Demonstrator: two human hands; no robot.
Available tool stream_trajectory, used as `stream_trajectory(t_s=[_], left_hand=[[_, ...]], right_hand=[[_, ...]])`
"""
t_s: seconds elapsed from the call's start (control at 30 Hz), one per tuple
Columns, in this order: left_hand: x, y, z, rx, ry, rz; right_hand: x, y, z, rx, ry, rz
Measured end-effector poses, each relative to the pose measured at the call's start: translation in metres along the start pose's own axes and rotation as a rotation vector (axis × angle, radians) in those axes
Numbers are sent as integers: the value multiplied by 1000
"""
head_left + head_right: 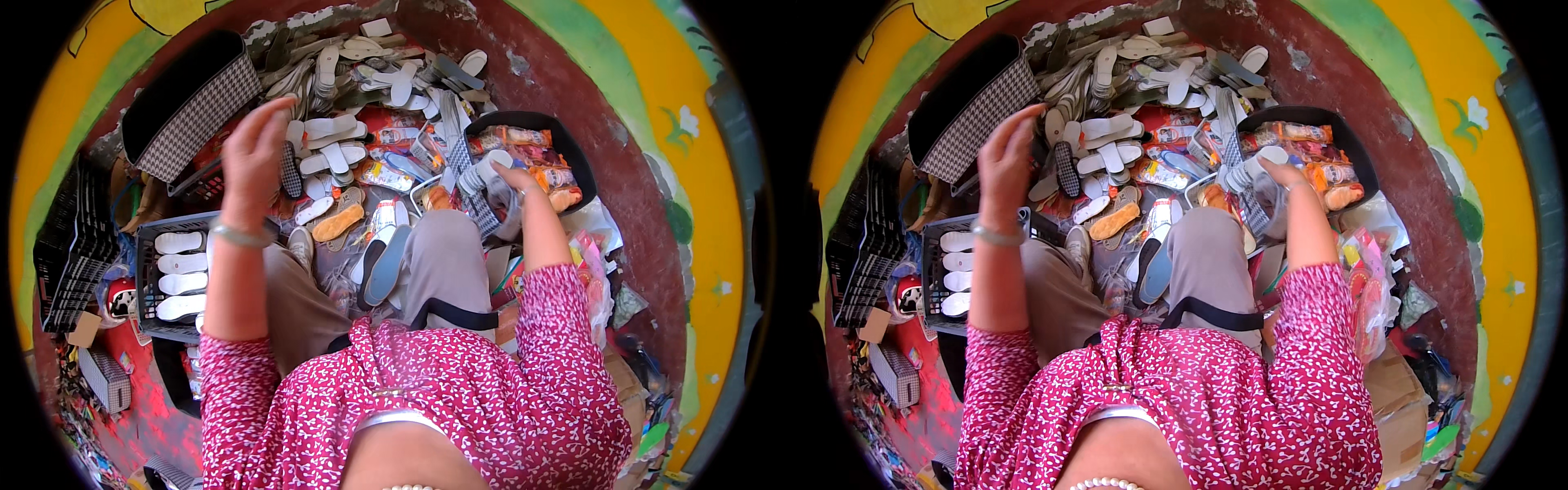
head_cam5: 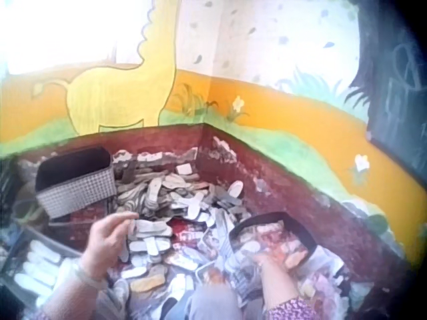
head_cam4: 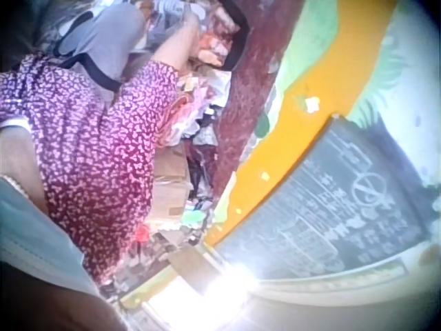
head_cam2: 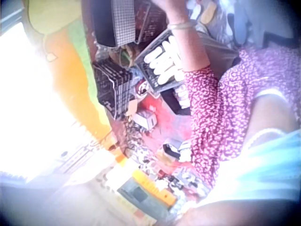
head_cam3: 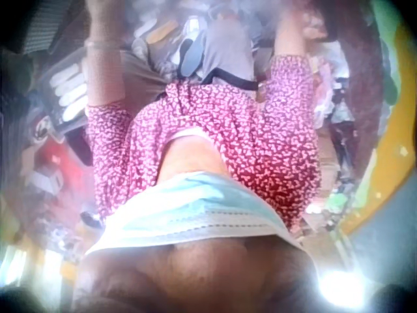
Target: The person sits on the floor and sorts various items from a pile. They pick up packaged food items and shoe insoles, wipe some of them with a cloth, and place them into plastic crates and baskets.
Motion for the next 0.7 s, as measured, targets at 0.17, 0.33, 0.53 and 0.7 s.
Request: stream_trajectory(t_s=[0.17, 0.33, 0.53, 0.7], left_hand=[[-46, 24, 86, -226, 178, -253], [-100, 36, 89, -304, -272, -257], [-98, 32, 100, -286, -288, -132], [-94, 32, 113, -350, -348, -120]], right_hand=[[-35, -42, 35, 23, 468, 29], [-27, -53, 41, -49, 297, 106], [-2, -18, 23, -264, -398, 221], [14, 29, -19, -225, -763, 313]])
Point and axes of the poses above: each hand's wrist, its own y-axis away from the middle knuckle, its own z-axis out of the palm, x = y × z, the point moved 3 cm from there along -y, towards the middle knuckle, and after that the axes turned 2 degrees about y, right-handed, at the moved point
